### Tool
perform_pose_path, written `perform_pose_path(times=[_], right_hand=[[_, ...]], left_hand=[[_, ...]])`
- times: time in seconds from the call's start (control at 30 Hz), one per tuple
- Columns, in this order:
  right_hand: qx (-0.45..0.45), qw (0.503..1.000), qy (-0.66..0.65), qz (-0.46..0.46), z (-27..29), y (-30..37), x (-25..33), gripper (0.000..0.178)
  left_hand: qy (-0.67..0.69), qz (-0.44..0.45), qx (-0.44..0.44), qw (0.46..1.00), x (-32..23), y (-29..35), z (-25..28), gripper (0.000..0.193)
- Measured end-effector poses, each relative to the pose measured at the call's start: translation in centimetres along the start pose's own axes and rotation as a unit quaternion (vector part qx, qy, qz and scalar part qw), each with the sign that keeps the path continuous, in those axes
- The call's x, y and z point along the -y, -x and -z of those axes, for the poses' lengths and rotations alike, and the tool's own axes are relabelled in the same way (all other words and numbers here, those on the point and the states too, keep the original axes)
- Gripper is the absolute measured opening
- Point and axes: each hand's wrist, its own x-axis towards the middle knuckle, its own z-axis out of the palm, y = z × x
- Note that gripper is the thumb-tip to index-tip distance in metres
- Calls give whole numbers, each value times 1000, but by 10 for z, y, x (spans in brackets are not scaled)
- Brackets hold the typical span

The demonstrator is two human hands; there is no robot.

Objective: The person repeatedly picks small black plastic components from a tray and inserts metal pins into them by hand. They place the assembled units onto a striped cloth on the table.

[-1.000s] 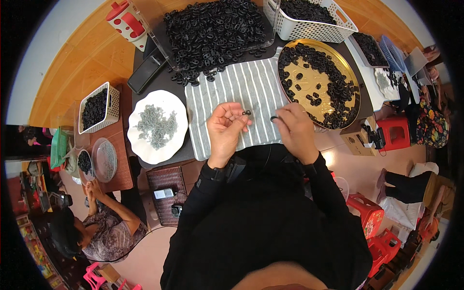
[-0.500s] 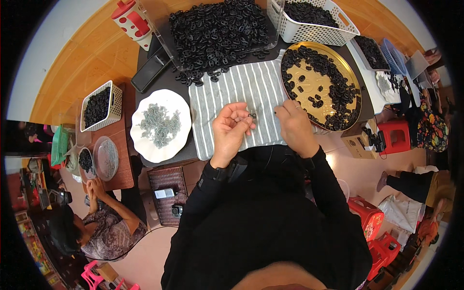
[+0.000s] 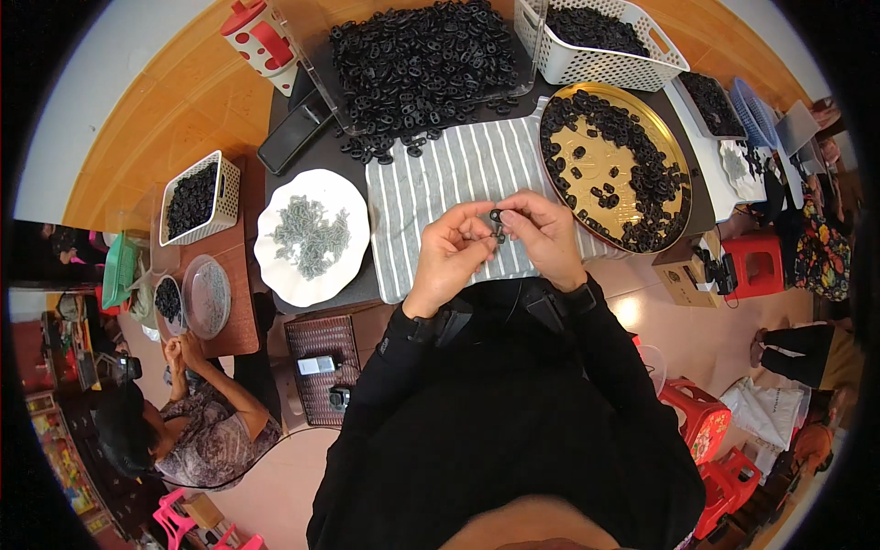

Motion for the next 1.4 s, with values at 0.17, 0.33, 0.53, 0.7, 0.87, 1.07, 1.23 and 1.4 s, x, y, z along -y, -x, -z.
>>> perform_pose_path(times=[0.17, 0.33, 0.53, 0.7, 0.87, 1.07, 1.23, 1.4], right_hand=[[-7, 1000, 3, 4, -2, 2, 1, 10], [-12, 1000, -7, 8, -2, 3, 0, 9], [-11, 1000, 9, 19, -4, 4, 3, 8], [-26, 995, 63, 70, -8, 5, 5, 7], [-27, 990, 94, 103, -8, 5, 4, 8], [-22, 985, 97, 141, -8, 5, 0, 7], [-24, 991, 87, 102, -9, 5, 4, 8], [-18, 989, 96, 107, -8, 5, 6, 9]], left_hand=[[-8, -6, -19, 1000, 2, 0, -1, 38], [-18, -20, -28, 999, 6, -2, -3, 35], [-18, -7, -27, 999, 5, -1, 0, 33], [3, -13, -49, 999, 11, -1, 2, 30], [4, -19, -52, 998, 14, 0, 2, 30], [-5, -25, -50, 998, 15, 0, 2, 29], [3, -20, -43, 999, 11, -1, 1, 30], [-1, -24, -44, 999, 13, -1, 2, 29]])
